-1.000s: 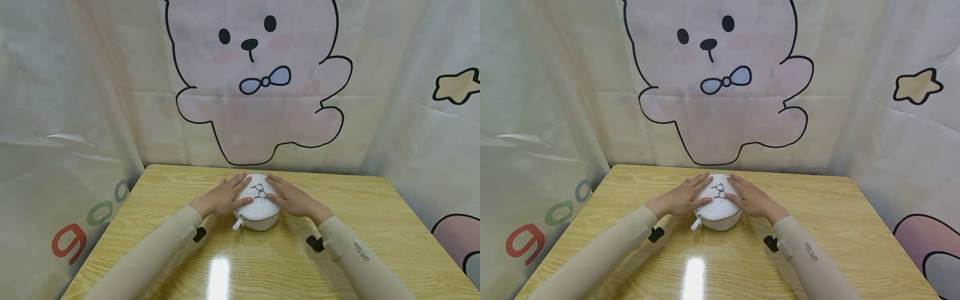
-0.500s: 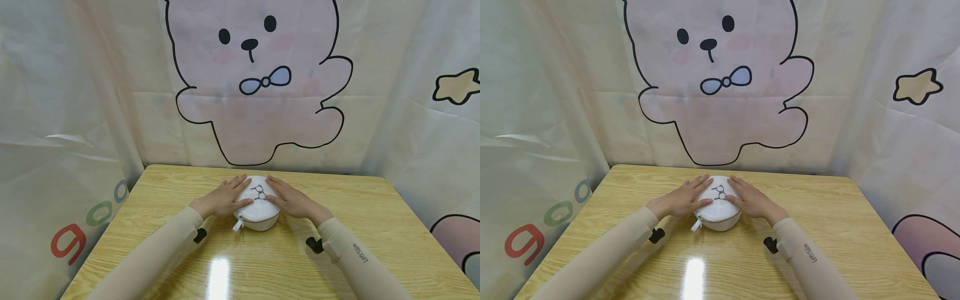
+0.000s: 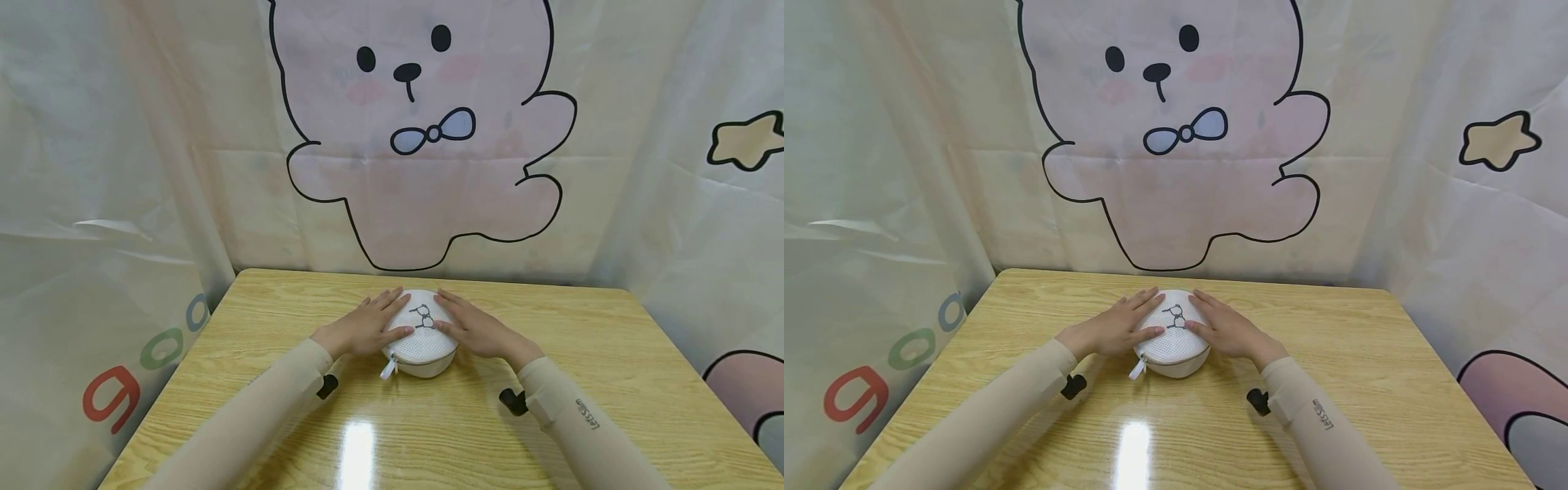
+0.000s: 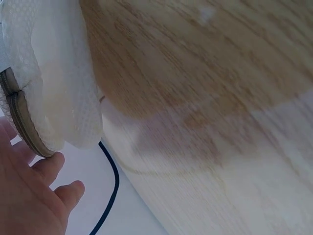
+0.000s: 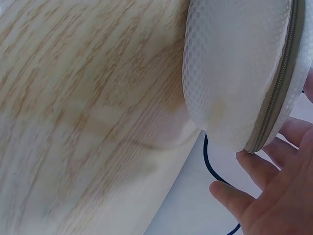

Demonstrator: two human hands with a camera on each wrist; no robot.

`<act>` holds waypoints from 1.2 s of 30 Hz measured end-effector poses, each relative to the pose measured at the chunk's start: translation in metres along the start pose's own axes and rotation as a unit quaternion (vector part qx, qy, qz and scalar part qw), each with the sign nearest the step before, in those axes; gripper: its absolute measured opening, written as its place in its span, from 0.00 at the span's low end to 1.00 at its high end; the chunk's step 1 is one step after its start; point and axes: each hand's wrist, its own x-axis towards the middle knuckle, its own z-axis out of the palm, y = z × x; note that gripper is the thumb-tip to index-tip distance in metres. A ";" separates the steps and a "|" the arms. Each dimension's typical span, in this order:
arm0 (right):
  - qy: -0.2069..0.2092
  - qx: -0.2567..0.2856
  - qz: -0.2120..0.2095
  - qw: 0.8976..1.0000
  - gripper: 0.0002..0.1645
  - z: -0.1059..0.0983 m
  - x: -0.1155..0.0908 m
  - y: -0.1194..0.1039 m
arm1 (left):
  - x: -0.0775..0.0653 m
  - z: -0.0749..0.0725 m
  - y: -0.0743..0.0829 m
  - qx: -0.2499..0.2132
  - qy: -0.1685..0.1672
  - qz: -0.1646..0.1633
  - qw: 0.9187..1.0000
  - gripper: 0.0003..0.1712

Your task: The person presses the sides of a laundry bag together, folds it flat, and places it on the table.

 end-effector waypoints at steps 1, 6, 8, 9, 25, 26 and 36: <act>-0.001 0.000 -0.001 1.000 0.43 0.000 0.000 0.000 | 0.000 0.000 0.000 0.000 0.000 0.000 1.000 0.48; -0.003 0.005 0.001 1.000 0.43 0.001 0.000 0.001 | 0.001 0.003 -0.001 0.001 0.000 -0.001 1.000 0.48; -0.005 0.006 0.004 1.000 0.43 0.002 0.000 0.002 | 0.001 0.003 -0.001 0.000 0.000 -0.001 1.000 0.47; -0.006 0.006 0.006 1.000 0.43 0.002 0.000 0.002 | 0.001 0.003 -0.001 -0.002 0.000 0.000 1.000 0.47; -0.017 0.020 0.013 1.000 0.43 0.008 0.002 0.009 | 0.003 0.008 -0.001 -0.016 -0.010 -0.003 1.000 0.46; -0.018 0.021 0.014 1.000 0.43 0.008 0.002 0.009 | 0.003 0.008 -0.001 -0.017 -0.011 -0.003 1.000 0.47; -0.018 0.018 0.014 1.000 0.43 0.010 0.003 0.008 | 0.003 0.010 -0.001 -0.021 -0.023 -0.009 0.999 0.46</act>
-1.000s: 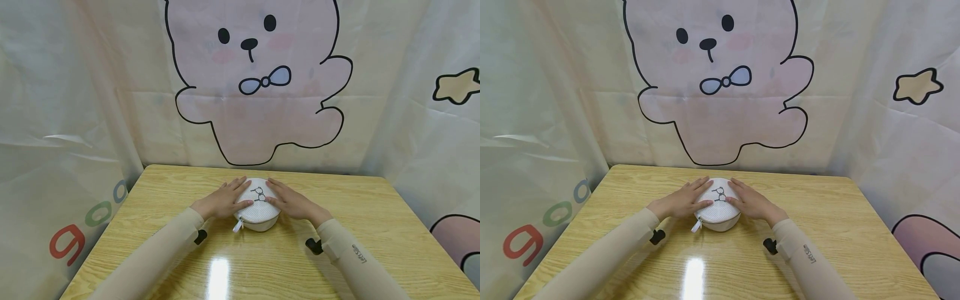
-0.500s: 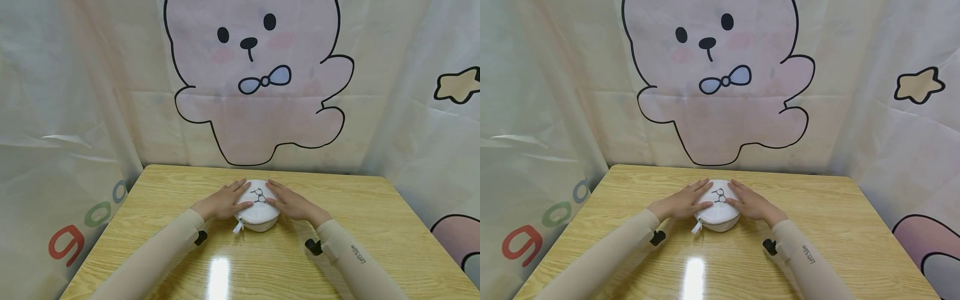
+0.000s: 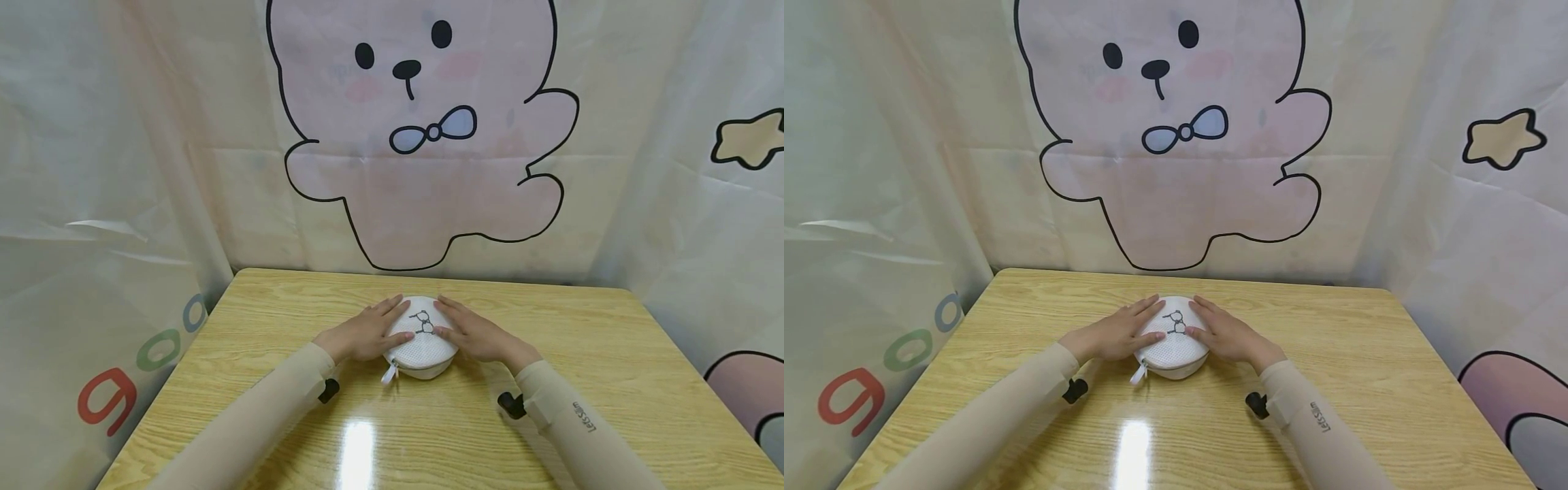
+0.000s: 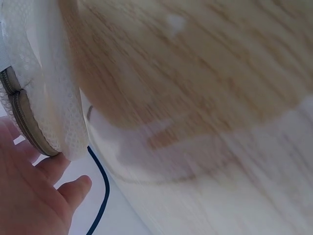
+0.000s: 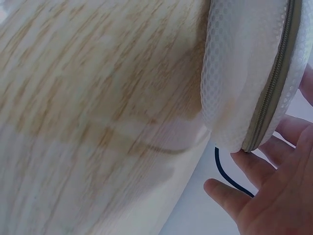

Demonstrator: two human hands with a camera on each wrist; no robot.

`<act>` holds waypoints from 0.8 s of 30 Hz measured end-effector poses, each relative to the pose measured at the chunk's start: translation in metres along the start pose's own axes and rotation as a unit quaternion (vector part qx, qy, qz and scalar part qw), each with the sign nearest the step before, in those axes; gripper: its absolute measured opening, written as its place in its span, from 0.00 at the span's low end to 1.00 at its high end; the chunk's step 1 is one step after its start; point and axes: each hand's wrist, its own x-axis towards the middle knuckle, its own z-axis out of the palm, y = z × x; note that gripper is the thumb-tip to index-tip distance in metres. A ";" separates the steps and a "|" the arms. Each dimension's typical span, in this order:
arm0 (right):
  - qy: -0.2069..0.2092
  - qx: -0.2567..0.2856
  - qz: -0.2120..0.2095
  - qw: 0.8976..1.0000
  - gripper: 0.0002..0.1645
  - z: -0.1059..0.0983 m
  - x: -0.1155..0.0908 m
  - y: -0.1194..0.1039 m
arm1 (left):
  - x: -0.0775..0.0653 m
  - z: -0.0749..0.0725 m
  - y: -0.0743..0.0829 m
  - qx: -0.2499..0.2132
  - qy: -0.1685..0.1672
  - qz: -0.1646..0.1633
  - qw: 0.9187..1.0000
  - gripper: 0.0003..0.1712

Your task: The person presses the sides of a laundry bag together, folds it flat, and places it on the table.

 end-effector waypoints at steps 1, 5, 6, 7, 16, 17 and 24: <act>0.000 0.001 0.001 1.000 0.43 0.000 0.000 0.000 | 0.000 0.001 0.000 -0.002 0.000 0.000 1.000 0.46; -0.003 0.000 0.001 1.000 0.43 0.001 0.000 0.001 | 0.000 0.002 0.000 -0.008 -0.002 -0.003 1.000 0.47; -0.004 0.001 0.001 1.000 0.43 0.001 0.000 0.001 | 0.000 0.002 0.000 -0.009 -0.003 -0.003 1.000 0.47; -0.006 0.002 0.001 1.000 0.43 0.002 0.001 0.001 | 0.000 0.002 0.000 -0.010 -0.004 -0.003 1.000 0.47; -0.007 -0.001 0.002 1.000 0.43 0.005 0.003 0.002 | 0.000 0.003 0.000 -0.009 -0.012 -0.007 1.000 0.47; -0.007 -0.001 0.003 1.000 0.43 0.005 0.003 0.003 | 0.000 0.003 0.000 -0.008 -0.014 -0.008 1.000 0.48; -0.008 -0.009 0.006 1.000 0.43 0.008 0.004 0.004 | 0.001 0.005 -0.001 -0.007 -0.017 -0.007 1.000 0.48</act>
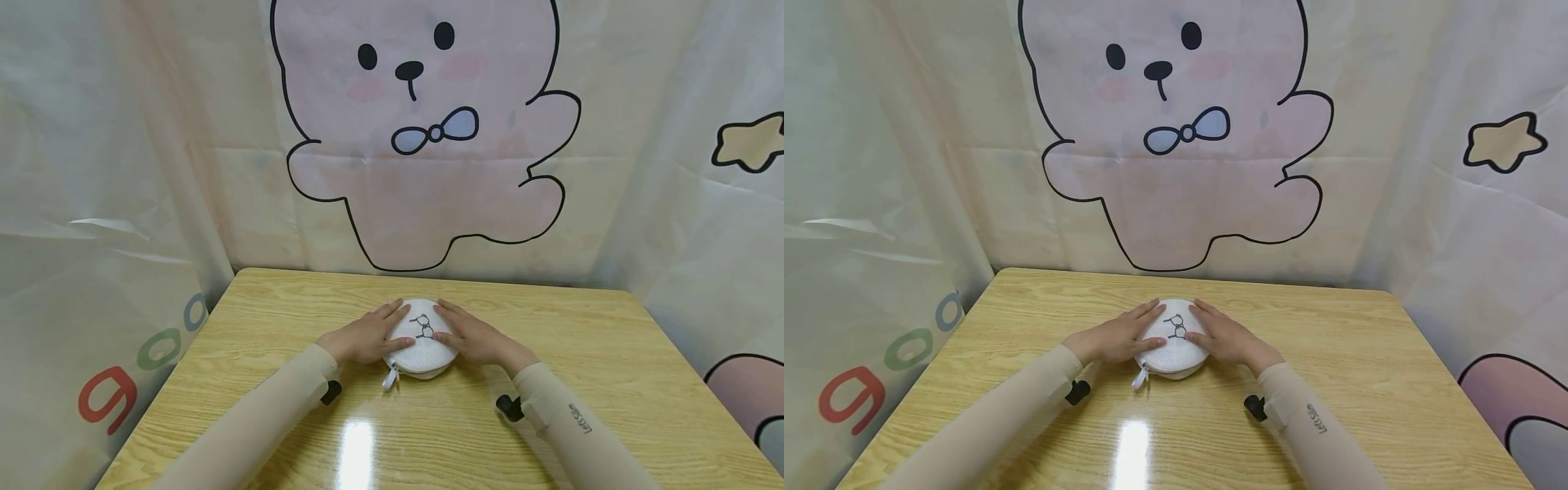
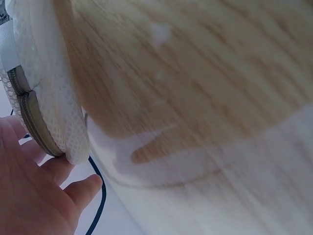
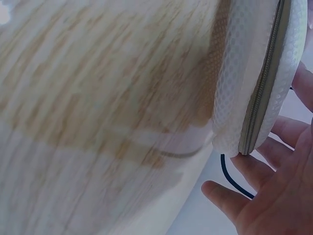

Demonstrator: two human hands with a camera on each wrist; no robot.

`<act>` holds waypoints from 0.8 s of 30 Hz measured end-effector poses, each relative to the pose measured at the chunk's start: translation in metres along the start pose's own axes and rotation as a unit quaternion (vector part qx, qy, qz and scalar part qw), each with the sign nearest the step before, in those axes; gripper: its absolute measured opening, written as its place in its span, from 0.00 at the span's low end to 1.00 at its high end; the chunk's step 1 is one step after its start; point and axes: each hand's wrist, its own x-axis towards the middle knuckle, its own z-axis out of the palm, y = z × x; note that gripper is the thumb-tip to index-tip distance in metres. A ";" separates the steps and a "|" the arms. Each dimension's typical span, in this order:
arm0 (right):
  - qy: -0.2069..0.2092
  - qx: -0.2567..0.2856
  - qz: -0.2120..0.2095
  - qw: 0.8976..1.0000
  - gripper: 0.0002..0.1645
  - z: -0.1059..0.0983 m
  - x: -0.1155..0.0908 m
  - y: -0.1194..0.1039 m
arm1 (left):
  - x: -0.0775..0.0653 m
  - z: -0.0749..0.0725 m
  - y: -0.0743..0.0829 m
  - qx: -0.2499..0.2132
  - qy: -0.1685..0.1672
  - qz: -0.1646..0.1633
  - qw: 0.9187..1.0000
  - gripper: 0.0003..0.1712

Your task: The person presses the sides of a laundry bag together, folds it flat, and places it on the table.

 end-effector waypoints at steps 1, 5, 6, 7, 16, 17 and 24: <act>-0.001 0.000 0.000 1.000 0.43 0.000 0.000 0.000 | 0.000 0.000 0.000 -0.002 0.001 0.001 1.000 0.48; -0.005 -0.003 0.003 1.000 0.43 0.001 0.001 0.000 | 0.000 0.001 0.000 -0.002 0.000 0.002 1.000 0.48; -0.006 -0.001 0.004 1.000 0.43 0.001 0.002 0.000 | 0.000 0.001 0.000 -0.003 -0.001 0.002 1.000 0.48; -0.005 -0.003 0.002 1.000 0.43 0.001 0.002 0.000 | 0.000 0.001 0.000 -0.004 -0.001 0.001 1.000 0.48; -0.005 -0.010 0.008 1.000 0.44 0.004 0.002 0.003 | 0.002 0.004 0.002 -0.010 -0.010 -0.011 1.000 0.48; -0.005 -0.011 0.007 1.000 0.44 0.005 0.002 0.003 | 0.002 0.004 0.002 -0.011 -0.010 -0.012 1.000 0.48; -0.009 -0.012 0.009 1.000 0.44 0.006 0.003 0.003 | 0.001 0.004 0.003 -0.007 -0.016 -0.014 1.000 0.47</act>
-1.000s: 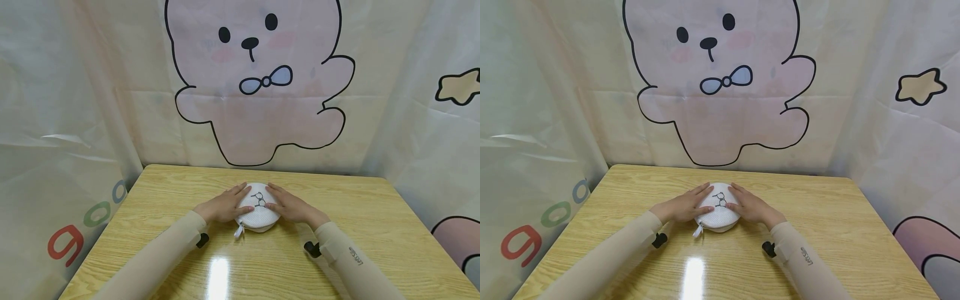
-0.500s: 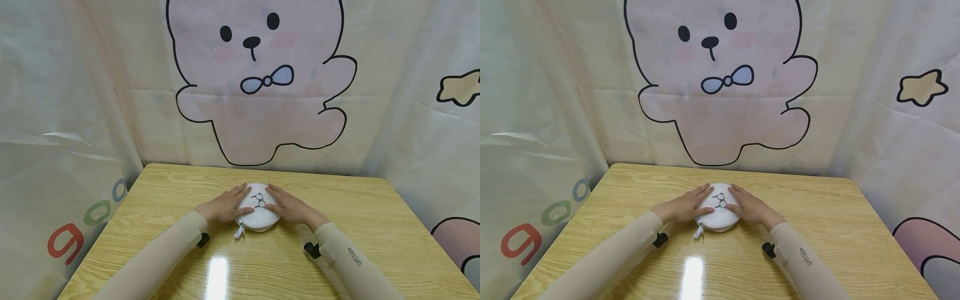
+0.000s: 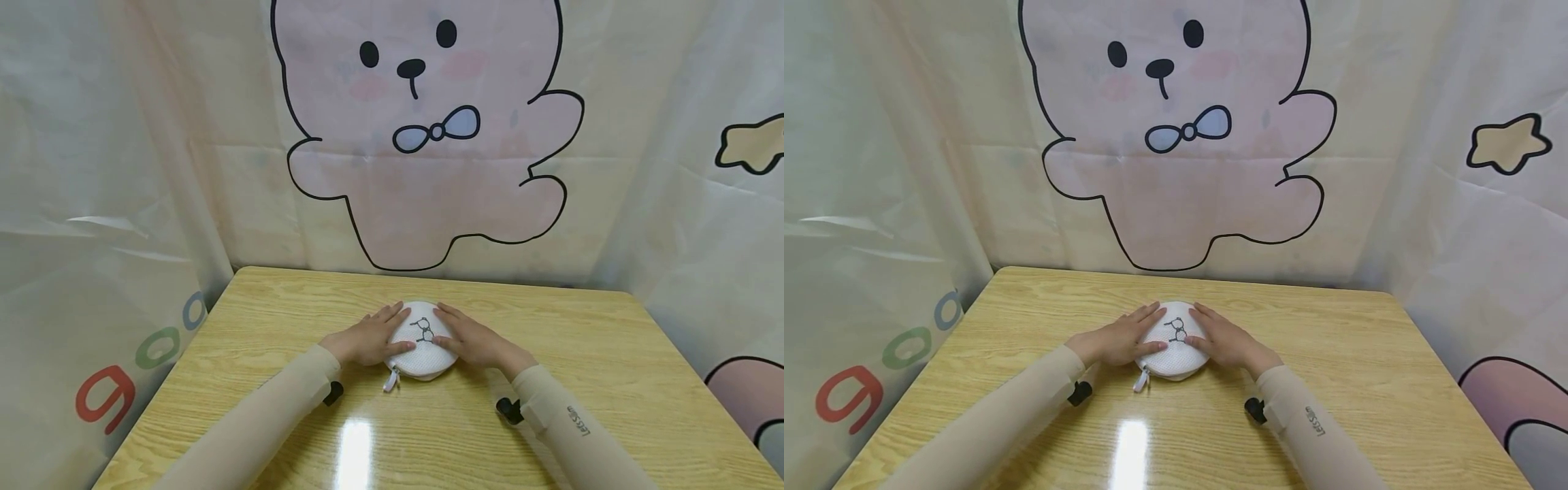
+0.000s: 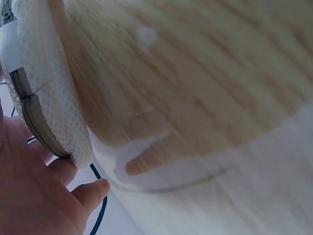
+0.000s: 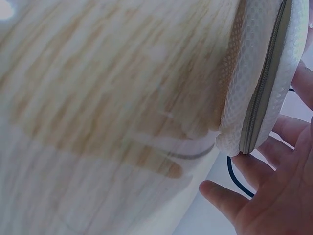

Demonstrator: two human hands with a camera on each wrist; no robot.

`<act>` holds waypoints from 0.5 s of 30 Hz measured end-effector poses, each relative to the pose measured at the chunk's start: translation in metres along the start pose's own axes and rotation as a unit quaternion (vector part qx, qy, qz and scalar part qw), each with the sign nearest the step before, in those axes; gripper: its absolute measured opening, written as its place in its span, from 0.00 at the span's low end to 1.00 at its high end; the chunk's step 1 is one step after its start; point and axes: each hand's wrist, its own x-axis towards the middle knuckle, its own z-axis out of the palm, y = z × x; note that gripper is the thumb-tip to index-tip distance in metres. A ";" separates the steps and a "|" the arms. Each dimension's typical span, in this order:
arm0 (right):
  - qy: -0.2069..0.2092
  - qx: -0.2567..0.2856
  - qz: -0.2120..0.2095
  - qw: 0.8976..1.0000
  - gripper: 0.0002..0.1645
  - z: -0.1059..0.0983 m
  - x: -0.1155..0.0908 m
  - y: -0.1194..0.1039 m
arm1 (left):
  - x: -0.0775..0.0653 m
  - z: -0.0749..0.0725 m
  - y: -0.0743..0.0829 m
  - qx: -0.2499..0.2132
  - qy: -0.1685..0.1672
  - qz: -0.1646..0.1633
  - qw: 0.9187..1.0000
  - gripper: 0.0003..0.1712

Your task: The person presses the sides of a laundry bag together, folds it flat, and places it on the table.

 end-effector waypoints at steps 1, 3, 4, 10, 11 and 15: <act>-0.001 0.001 0.001 1.000 0.44 0.000 0.000 0.000 | 0.000 0.000 0.000 0.002 -0.001 -0.001 1.000 0.47; -0.003 -0.001 0.000 1.000 0.44 0.002 0.001 0.000 | -0.001 0.001 0.000 0.004 -0.003 -0.002 1.000 0.47; -0.004 -0.001 0.001 1.000 0.44 0.002 0.001 0.000 | -0.001 0.001 -0.001 0.004 -0.004 -0.002 1.000 0.48; -0.005 0.001 0.007 1.000 0.44 0.004 -0.001 -0.002 | 0.001 0.007 -0.004 0.003 0.001 0.001 1.000 0.48; -0.004 0.002 0.007 1.000 0.44 0.005 -0.002 -0.002 | 0.001 0.008 -0.004 0.004 0.002 0.001 1.000 0.48; -0.001 0.012 0.003 1.000 0.44 0.005 -0.002 -0.002 | 0.003 0.011 -0.006 0.005 0.006 0.003 1.000 0.48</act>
